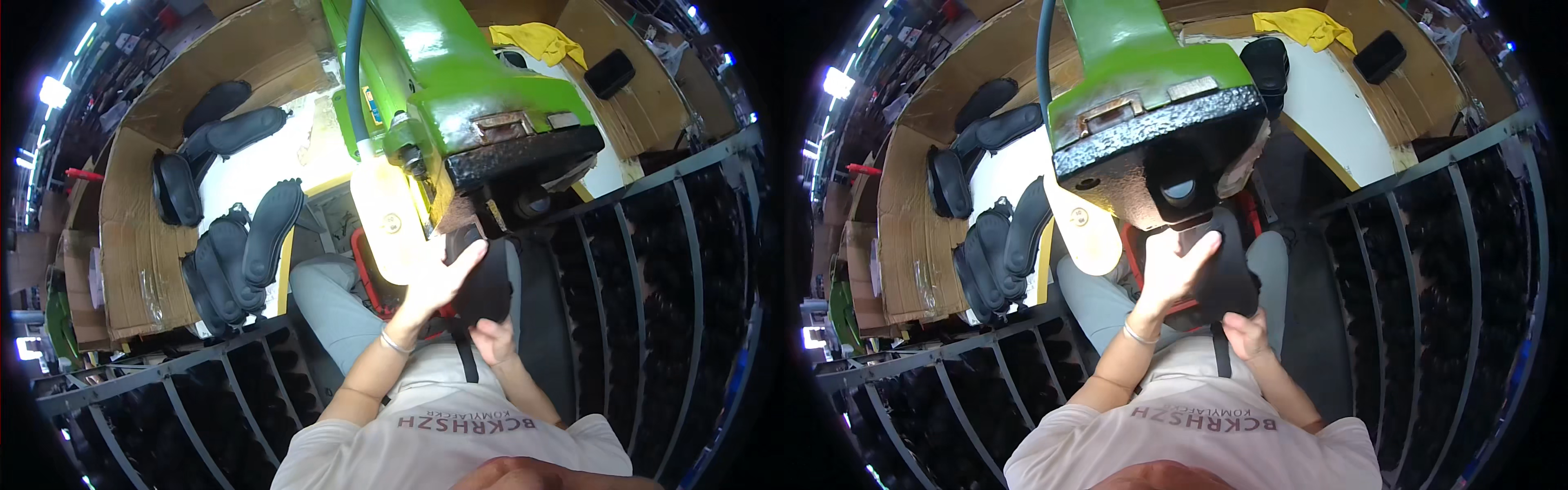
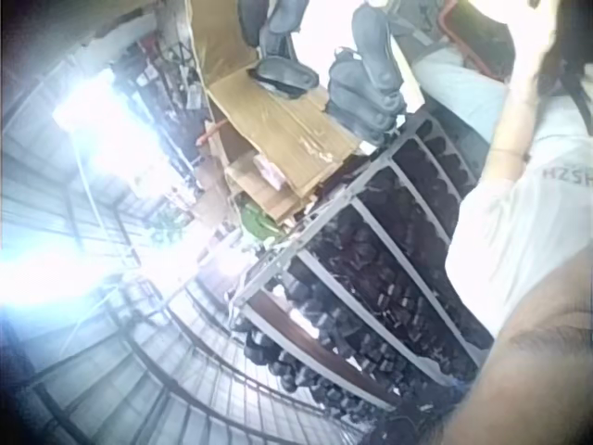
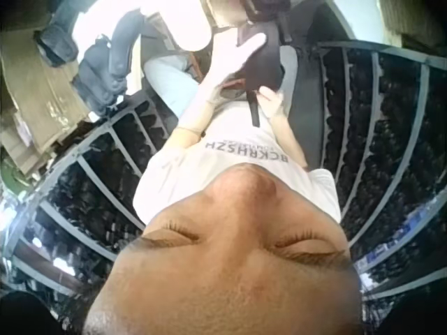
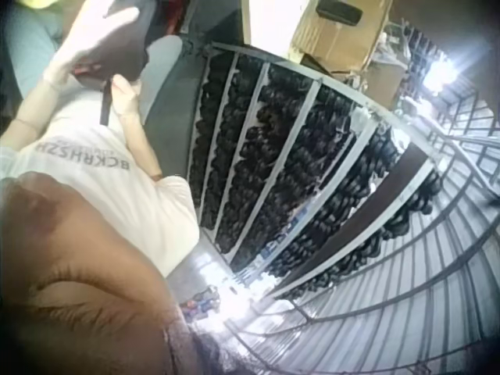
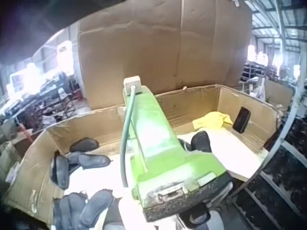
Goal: Manually press and finish shoe soles using industrial machinery and organize them on storage shelves.
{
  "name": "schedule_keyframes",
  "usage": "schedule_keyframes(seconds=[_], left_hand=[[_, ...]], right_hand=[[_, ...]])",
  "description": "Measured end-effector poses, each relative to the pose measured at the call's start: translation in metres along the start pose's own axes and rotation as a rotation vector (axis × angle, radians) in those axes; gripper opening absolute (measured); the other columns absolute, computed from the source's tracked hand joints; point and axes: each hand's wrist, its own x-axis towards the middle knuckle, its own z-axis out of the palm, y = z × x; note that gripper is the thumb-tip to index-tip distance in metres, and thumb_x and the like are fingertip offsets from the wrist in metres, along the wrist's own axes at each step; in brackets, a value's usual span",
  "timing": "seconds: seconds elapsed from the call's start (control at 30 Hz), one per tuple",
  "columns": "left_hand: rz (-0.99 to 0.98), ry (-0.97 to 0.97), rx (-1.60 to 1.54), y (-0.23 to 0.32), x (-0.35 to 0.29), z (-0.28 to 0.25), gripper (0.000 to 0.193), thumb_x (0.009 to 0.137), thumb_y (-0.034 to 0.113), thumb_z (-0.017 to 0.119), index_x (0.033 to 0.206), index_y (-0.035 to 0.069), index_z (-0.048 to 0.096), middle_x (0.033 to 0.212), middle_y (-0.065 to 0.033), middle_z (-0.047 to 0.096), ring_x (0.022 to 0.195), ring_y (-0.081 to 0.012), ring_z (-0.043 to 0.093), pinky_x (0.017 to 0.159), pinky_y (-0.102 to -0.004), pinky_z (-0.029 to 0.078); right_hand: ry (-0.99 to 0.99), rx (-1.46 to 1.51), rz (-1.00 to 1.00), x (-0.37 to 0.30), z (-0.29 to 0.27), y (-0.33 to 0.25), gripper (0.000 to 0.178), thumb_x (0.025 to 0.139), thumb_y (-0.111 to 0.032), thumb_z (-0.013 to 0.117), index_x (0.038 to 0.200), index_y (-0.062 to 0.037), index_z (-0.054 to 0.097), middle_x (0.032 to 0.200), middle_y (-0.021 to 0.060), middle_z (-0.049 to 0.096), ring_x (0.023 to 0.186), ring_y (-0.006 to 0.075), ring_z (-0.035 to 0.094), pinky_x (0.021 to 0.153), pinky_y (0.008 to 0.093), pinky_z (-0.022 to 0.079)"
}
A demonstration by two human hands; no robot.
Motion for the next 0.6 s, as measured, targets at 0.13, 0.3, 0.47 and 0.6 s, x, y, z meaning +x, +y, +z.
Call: schedule_keyframes(seconds=[0.13, 0.3, 0.47, 0.6], left_hand=[[-0.013, 0.092, -0.080, 0.002, -0.011, 0.000, 0.013, 0.082, 0.011, 0.066, 0.080, -0.001, 0.062, 0.064, 0.0006, 0.058, 0.057, -0.0037, 0.047, 0.050, -0.0223, 0.038], [0.197, 0.273, 0.136, -0.038, -0.019, -0.001, 0.012, 0.080, 0.010, 0.066, 0.078, 0.000, 0.060, 0.067, -0.0001, 0.057, 0.061, -0.0057, 0.049, 0.055, -0.0230, 0.040], [0.173, 0.283, 0.229, -0.033, -0.011, -0.007, 0.014, 0.080, 0.011, 0.067, 0.083, -0.002, 0.061, 0.072, -0.0025, 0.061, 0.065, -0.0094, 0.054, 0.061, -0.0246, 0.044], [0.125, 0.150, 0.013, -0.025, -0.012, -0.030, 0.028, 0.081, 0.010, 0.066, 0.104, -0.004, 0.059, 0.092, -0.0101, 0.063, 0.084, -0.0172, 0.059, 0.076, -0.0287, 0.046]], right_hand=[[-0.109, -0.182, -0.016, -0.006, -0.014, 0.001, 0.038, 0.072, 0.003, 0.058, 0.110, 0.0067, 0.057, 0.109, 0.0130, 0.060, 0.106, 0.0233, 0.056, 0.094, 0.0346, 0.042], [-0.007, -0.221, -0.237, 0.013, -0.021, -0.037, 0.040, 0.074, 0.000, 0.058, 0.113, 0.0083, 0.054, 0.110, 0.0144, 0.061, 0.105, 0.0240, 0.058, 0.095, 0.0355, 0.044], [-0.019, -0.387, -0.487, 0.059, 0.019, -0.103, 0.043, 0.080, -0.005, 0.058, 0.121, 0.0023, 0.046, 0.113, 0.0113, 0.056, 0.104, 0.0212, 0.055, 0.094, 0.0329, 0.042], [-0.094, -0.349, -0.515, 0.085, 0.052, -0.115, 0.033, 0.080, -0.002, 0.059, 0.110, 0.0000, 0.049, 0.107, 0.0104, 0.057, 0.097, 0.0173, 0.056, 0.090, 0.0301, 0.043]])
